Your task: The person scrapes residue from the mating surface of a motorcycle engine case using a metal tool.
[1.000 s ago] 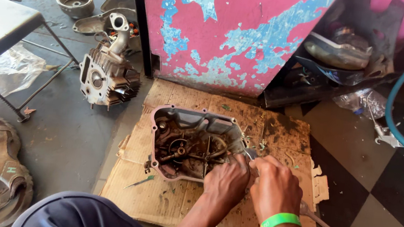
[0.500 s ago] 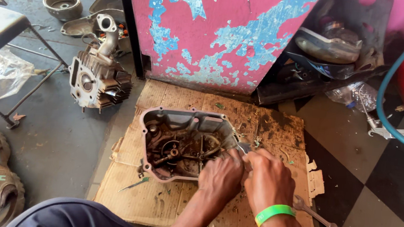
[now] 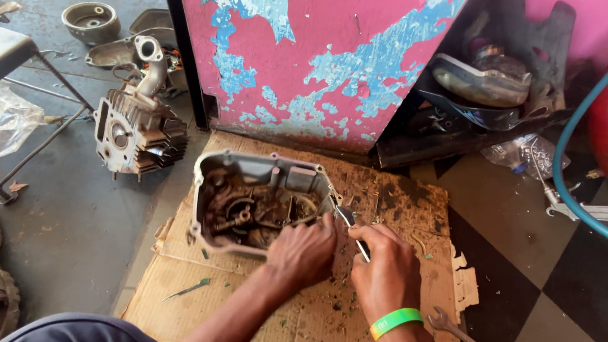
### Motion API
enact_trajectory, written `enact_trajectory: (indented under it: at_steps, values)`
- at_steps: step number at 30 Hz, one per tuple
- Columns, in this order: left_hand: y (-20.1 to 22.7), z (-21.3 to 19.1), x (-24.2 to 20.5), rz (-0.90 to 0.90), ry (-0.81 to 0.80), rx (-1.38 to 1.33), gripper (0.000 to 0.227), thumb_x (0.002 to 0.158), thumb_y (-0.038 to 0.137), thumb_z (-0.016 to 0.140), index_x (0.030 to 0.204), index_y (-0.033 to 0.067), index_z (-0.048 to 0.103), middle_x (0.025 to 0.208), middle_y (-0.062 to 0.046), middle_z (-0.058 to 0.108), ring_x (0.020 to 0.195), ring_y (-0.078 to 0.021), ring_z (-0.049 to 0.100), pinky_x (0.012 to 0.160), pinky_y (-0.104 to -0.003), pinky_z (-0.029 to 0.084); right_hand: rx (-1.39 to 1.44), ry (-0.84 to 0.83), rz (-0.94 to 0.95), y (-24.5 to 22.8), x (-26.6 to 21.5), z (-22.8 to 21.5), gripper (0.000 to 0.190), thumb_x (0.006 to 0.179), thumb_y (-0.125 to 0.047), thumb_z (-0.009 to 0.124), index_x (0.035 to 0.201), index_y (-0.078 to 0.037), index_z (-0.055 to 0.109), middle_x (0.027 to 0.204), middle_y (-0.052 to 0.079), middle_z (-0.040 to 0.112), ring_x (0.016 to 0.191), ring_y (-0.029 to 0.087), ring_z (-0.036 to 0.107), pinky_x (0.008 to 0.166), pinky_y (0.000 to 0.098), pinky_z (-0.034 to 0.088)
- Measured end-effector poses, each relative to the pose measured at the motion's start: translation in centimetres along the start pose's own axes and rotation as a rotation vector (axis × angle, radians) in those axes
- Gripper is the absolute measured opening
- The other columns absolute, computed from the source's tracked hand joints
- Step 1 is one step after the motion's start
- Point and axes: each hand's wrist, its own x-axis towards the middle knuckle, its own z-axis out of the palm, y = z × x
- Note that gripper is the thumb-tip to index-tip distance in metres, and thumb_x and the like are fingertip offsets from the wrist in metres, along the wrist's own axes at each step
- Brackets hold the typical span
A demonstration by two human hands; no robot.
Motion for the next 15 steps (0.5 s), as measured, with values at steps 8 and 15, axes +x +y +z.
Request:
enact_trajectory:
  at_steps: [8,15]
  values:
    - [-0.1,-0.3,0.0,-0.027,0.236,-0.084,0.036,0.084,0.007,0.062,0.115,-0.0086,0.053,0.082,-0.024,0.072,0.072,-0.0412,0.071,0.063,-0.050,0.056,-0.145,-0.064,0.031,-2.0,0.6,0.3,0.035,0.071,0.009,0.069,0.100,-0.011,0.076,0.100,0.009,0.072,0.088,0.037,0.069,0.075,0.0473,0.054]
    - [-1.6,-1.3,1.7,-0.009,0.229,-0.084,0.038,0.083,0.011,0.062,0.115,-0.0086,0.052,0.086,-0.026,0.071,0.078,-0.0457,0.070,0.068,-0.055,0.056,-0.135,-0.034,-0.033,-2.4,1.6,0.8,0.035,0.073,0.009,0.066,0.101,-0.010,0.076,0.100,0.010,0.071,0.089,0.038,0.068,0.076,0.0475,0.055]
